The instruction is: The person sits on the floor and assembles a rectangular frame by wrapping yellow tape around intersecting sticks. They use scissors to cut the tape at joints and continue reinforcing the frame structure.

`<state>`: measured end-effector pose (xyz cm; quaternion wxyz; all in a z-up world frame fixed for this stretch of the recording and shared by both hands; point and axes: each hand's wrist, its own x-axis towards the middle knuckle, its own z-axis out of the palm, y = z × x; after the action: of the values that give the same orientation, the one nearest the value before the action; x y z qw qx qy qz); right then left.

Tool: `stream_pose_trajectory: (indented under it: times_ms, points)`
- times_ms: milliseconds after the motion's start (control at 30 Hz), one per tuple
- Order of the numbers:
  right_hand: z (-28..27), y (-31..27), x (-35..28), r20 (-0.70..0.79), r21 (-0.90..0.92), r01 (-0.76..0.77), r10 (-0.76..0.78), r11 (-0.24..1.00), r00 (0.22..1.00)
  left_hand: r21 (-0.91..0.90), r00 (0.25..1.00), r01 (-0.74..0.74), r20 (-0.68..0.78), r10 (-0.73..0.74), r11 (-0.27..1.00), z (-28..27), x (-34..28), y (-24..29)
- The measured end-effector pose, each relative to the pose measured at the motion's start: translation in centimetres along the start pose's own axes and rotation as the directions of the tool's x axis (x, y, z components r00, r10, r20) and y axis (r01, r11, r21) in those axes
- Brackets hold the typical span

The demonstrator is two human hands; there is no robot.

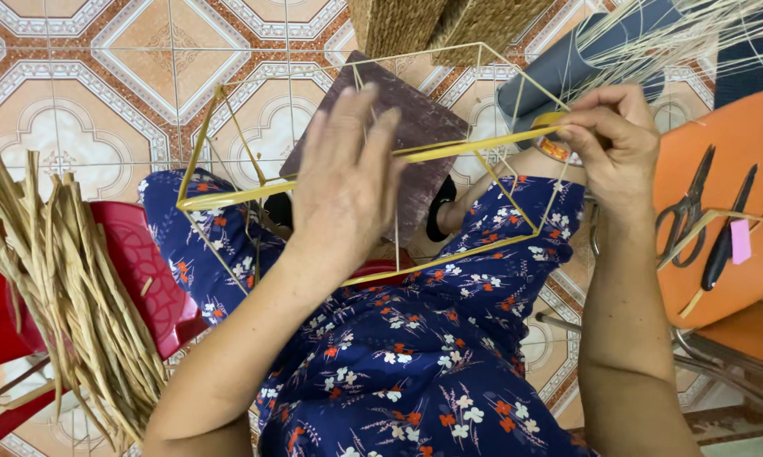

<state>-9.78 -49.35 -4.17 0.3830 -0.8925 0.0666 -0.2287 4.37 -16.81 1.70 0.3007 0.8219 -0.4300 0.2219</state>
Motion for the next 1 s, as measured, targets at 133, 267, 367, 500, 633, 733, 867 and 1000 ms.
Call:
stream_pose_trajectory:
  times_ms: [133, 267, 367, 500, 633, 733, 867, 1000]
  points:
    - [0.3, -0.5, 0.1, -0.002, 0.042, 0.002, -0.002, 0.999, 1.0, -0.348, 0.969, 0.005, 0.232, 0.082, 0.938, 5.1, 1.2, 1.9]
    - [0.4, -0.6, -0.7, 0.02, 0.018, 0.051, -0.051, 0.999, 0.998, -0.335, 0.951, 0.099, 0.309, 0.011, 0.937, 11.6, 3.2, 5.2]
    - [0.6, 0.6, -1.9, 0.006, 0.468, -0.148, 0.164, 0.871, 0.986, -0.325, 0.979, 0.065, 0.205, 0.003, 0.944, 14.9, 4.3, 8.2]
    - [0.2, 3.3, -4.0, 0.068, 0.543, -0.335, 0.357, 0.77, 0.932, -0.282, 0.978, 0.096, 0.207, -0.038, 0.955, 16.3, 5.8, 10.1]
    - [-0.6, 4.2, -3.9, -0.011, 0.426, -0.215, 0.243, 0.879, 0.97, -0.381, 0.977, 0.032, 0.207, 0.051, 0.924, 12.9, 6.0, 9.9]
    - [-1.3, 1.6, -2.3, -0.083, 0.328, -0.04, 0.071, 0.944, 0.994, -0.49, 0.985, -0.048, 0.124, 0.124, 0.87, 8.8, 6.2, 10.6]
    - [-1.9, -5.5, -0.2, -0.126, 0.318, 0.199, -0.167, 0.927, 0.978, -0.553, 0.965, -0.259, -0.104, 0.243, 0.792, 2.6, 5.1, 9.3]
    - [-2.1, -11.3, 1.0, -0.063, 0.081, 0.438, -0.434, 0.895, 0.899, -0.575, 0.889, -0.451, -0.22, 0.402, 0.683, -1.4, 3.2, 5.0]
